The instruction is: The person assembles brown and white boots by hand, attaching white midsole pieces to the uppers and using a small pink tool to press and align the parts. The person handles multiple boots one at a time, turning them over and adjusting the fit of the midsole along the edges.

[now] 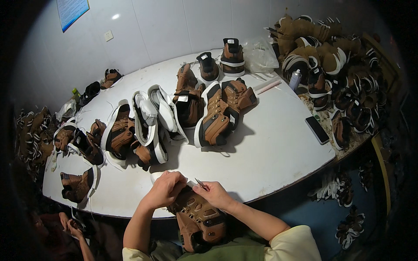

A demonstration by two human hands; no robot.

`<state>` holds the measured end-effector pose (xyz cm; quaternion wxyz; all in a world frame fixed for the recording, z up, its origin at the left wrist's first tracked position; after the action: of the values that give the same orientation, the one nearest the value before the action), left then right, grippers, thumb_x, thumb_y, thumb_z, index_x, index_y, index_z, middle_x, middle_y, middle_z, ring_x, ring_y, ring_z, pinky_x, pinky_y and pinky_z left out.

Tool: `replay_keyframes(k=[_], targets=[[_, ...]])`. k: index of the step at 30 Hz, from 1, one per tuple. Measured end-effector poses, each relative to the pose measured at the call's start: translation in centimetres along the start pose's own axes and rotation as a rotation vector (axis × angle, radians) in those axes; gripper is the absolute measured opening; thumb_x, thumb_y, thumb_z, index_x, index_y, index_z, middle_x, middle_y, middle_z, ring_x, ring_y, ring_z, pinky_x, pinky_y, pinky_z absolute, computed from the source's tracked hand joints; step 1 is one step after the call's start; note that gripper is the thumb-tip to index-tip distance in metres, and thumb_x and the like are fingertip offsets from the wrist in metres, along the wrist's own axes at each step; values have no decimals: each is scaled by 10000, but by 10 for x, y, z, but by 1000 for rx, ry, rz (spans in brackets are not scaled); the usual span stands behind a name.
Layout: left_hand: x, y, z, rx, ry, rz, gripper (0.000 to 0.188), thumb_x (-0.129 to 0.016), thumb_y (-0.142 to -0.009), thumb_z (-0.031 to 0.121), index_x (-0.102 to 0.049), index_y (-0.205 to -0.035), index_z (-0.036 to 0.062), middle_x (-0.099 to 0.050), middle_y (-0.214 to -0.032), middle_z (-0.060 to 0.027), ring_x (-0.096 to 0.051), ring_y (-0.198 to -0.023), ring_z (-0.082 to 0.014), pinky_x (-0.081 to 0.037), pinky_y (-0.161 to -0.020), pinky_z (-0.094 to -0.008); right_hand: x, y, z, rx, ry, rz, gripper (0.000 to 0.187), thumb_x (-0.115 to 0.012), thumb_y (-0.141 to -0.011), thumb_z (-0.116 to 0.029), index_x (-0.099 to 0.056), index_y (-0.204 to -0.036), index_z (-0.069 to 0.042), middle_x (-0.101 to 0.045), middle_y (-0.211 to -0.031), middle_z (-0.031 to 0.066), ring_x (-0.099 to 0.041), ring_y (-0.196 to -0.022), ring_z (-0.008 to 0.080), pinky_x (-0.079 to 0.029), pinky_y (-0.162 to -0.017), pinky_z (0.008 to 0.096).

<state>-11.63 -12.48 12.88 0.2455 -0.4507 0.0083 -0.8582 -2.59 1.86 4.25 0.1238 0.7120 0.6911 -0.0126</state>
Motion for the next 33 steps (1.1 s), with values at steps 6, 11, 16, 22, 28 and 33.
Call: replay_keyframes(k=[6,11,16,22,28,33], targets=[[-4,-5,-6,43,-13,-20,90,-577,-818,41,-515,-883,47,-583,-823,-127,-540,-794,-323,-386,-744,-381,1,13,-26,351,350,231,230,-566,-936,-169,-589,-1091,0,-490,-801,5,-465,-679,87,-416,-642,229],[-5,-6,-12,53,-1,-78,99,-592,-804,39,-544,-890,44,-598,-854,-120,-555,-822,-322,-414,-756,-385,-4,43,-52,476,603,166,288,-538,-943,-164,-567,-1192,-23,-534,-881,102,-568,-719,205,-460,-653,287],[-4,-9,-4,10,-19,-105,139,-622,-763,40,-594,-898,21,-598,-855,-125,-570,-827,-315,-471,-753,-385,-11,43,-29,466,577,21,262,-589,-911,-204,-599,-1103,-27,-583,-887,106,-607,-756,277,-483,-649,336],[-10,-4,-9,-2,-207,-33,132,-600,-739,13,-625,-869,7,-586,-852,-130,-584,-813,-307,-496,-728,-377,-8,30,-22,494,770,177,216,-630,-871,-232,-614,-992,-53,-576,-868,82,-619,-721,280,-505,-605,373],[-15,-2,-12,-1,-192,73,70,-620,-774,19,-631,-842,2,-586,-824,-128,-598,-755,-308,-502,-664,-363,-14,27,-23,497,924,291,221,-651,-848,-225,-618,-973,-45,-554,-836,82,-612,-687,278,-496,-569,376],[-19,1,-15,60,-115,119,59,-611,-796,26,-619,-854,15,-575,-830,-120,-603,-745,-313,-506,-650,-372,-14,27,-20,526,948,365,206,-662,-839,-206,-632,-949,-34,-559,-813,82,-615,-665,277,-492,-550,366]])
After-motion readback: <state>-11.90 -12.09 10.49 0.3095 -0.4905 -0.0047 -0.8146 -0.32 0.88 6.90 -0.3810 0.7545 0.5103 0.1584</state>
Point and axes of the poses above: each hand's wrist, its own y-axis away from the middle knuckle, its own x-axis out of the back of the hand, z = x × y, the point moved 3 cm from there along -y, towards the middle knuckle
